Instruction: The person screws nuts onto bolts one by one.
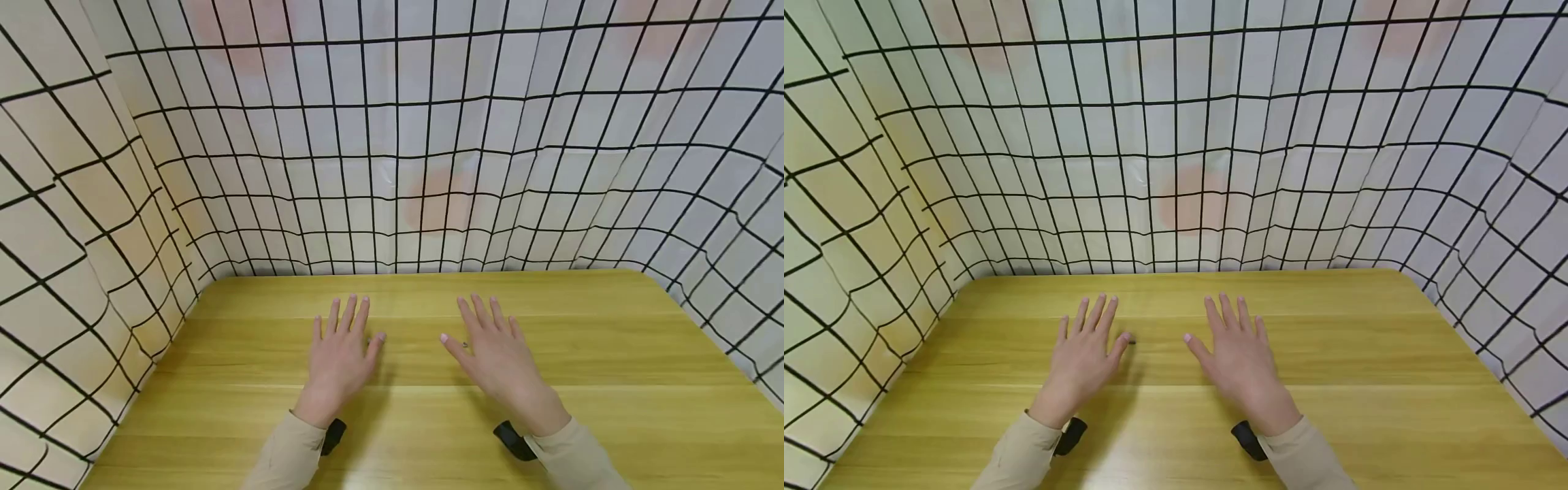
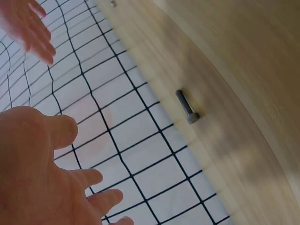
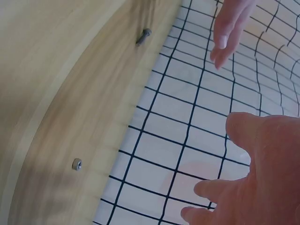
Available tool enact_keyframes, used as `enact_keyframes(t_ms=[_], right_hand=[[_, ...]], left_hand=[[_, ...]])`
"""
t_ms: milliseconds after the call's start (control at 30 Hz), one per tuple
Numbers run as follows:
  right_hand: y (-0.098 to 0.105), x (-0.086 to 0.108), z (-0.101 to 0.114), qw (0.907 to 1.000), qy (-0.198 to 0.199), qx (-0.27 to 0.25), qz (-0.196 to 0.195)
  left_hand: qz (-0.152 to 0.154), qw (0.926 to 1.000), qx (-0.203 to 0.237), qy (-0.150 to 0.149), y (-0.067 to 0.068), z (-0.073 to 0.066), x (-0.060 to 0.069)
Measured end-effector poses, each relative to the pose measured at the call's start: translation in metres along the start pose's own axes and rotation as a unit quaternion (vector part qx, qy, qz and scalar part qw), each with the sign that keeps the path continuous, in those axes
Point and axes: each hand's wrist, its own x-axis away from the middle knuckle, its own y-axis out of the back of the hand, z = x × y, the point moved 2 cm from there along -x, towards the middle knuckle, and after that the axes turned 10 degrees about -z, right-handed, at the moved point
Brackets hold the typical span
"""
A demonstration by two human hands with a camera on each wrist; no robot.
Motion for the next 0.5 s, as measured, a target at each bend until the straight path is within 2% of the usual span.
enact_keyframes(t_ms=[300, 500], right_hand=[[-0.001, -0.005, -0.010, 0.9999, 0.004, -0.004, -0.010], [-0.004, -0.010, -0.022, 0.9990, 0.014, -0.023, -0.036]], left_hand=[[-0.006, 1.0000, 0.005, -0.002, -0.003, 0.015, -0.001], [-0.030, 0.9986, 0.008, -0.044, -0.004, 0.026, -0.005]])
